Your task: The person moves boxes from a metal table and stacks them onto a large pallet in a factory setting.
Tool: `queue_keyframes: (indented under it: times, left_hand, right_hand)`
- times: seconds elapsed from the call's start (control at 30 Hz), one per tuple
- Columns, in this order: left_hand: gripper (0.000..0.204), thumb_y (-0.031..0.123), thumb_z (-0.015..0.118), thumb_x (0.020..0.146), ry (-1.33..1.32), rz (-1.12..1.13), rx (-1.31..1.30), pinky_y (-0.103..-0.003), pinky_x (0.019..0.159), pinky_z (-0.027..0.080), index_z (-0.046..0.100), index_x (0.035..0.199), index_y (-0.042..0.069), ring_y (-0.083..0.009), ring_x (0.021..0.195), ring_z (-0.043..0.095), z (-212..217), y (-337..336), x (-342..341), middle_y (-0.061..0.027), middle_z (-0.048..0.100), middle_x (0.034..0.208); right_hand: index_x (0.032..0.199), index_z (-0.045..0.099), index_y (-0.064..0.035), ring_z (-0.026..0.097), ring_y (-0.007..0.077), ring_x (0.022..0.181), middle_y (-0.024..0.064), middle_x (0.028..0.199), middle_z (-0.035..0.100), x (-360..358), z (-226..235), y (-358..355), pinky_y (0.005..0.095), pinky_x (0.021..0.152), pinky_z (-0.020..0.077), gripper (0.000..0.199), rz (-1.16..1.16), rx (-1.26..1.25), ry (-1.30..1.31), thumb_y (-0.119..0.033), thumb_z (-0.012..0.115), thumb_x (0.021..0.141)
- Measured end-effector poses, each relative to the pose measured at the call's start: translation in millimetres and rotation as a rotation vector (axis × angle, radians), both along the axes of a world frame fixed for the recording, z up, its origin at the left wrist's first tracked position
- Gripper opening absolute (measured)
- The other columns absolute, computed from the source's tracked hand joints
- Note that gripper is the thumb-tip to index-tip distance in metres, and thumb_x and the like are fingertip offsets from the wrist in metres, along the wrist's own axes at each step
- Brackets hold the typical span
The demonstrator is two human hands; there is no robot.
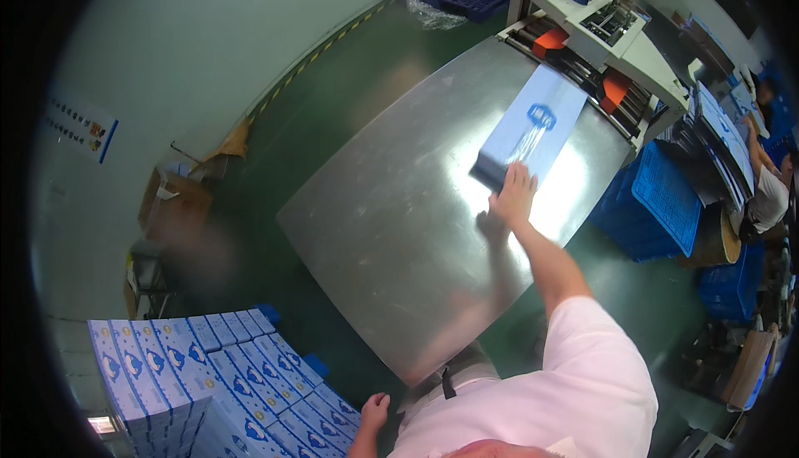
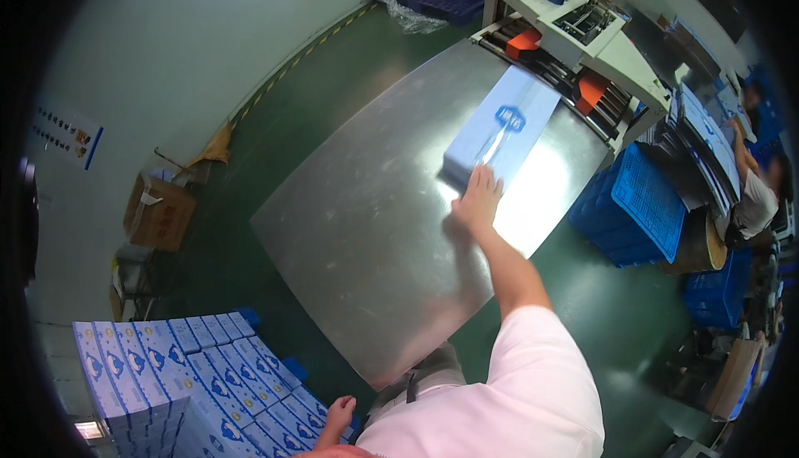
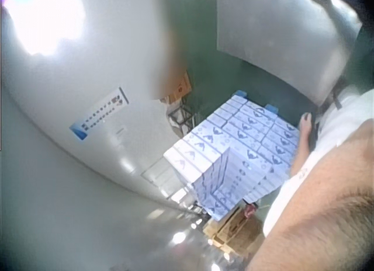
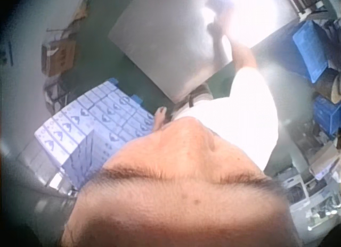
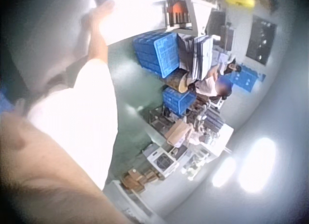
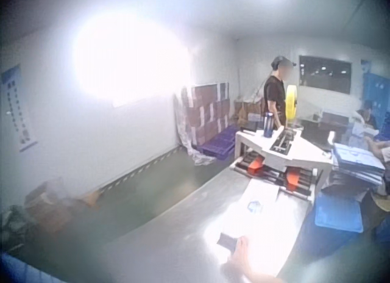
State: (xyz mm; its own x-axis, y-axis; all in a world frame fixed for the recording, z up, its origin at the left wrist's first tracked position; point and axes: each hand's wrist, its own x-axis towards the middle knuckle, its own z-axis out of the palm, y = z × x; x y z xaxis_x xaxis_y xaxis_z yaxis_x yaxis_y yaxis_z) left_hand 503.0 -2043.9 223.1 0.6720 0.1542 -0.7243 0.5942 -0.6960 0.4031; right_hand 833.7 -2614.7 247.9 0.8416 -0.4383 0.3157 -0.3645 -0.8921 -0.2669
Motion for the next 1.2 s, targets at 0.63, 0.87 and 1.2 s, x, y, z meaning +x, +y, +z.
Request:
queue_keyframes:
  times: [0.63, 0.87, 1.2]
  left_hand:
    - [0.088, 0.079, 0.021, 0.083, 0.0, 1.067, -1.013, -0.044, 0.1, 0.038, 0.047, 0.136, 0.014, -0.0261, 0.123, 0.047, 31, 3, 34, -0.0103, 0.048, 0.138]
    - [0.089, 0.064, 0.053, 0.083, -0.209, 0.807, -0.86, -0.038, 0.109, 0.024, 0.021, 0.149, 0.013, -0.0242, 0.134, 0.033, 32, 34, -21, -0.0095, 0.036, 0.147]
    - [0.097, 0.027, 0.077, 0.074, -0.716, 1.132, -0.695, -0.033, 0.108, 0.029, 0.019, 0.148, 0.003, -0.0252, 0.132, 0.036, 93, 240, -216, -0.0155, 0.036, 0.144]
  right_hand:
    - [0.117, 0.053, 0.0109, 0.056, 0.0358, 0.107, 0.0261, 0.108, 0.061, -129, 12, 152, 0.04, 0.094, 0.0422, 0.062, 0.51, 0.622, 0.333, -0.041, 0.062, 0.085]
    - [0.102, 0.059, 0.0098, 0.063, 0.0265, 0.085, 0.0207, 0.093, 0.065, -129, -11, 218, 0.0361, 0.076, 0.0489, 0.057, 0.462, 0.827, 0.52, -0.043, 0.064, 0.083]
    - [0.096, 0.063, 0.0106, 0.06, 0.0238, 0.078, 0.0173, 0.086, 0.066, -256, 15, 483, 0.0352, 0.072, 0.0475, 0.055, 0.476, 0.825, 0.681, -0.042, 0.067, 0.08]
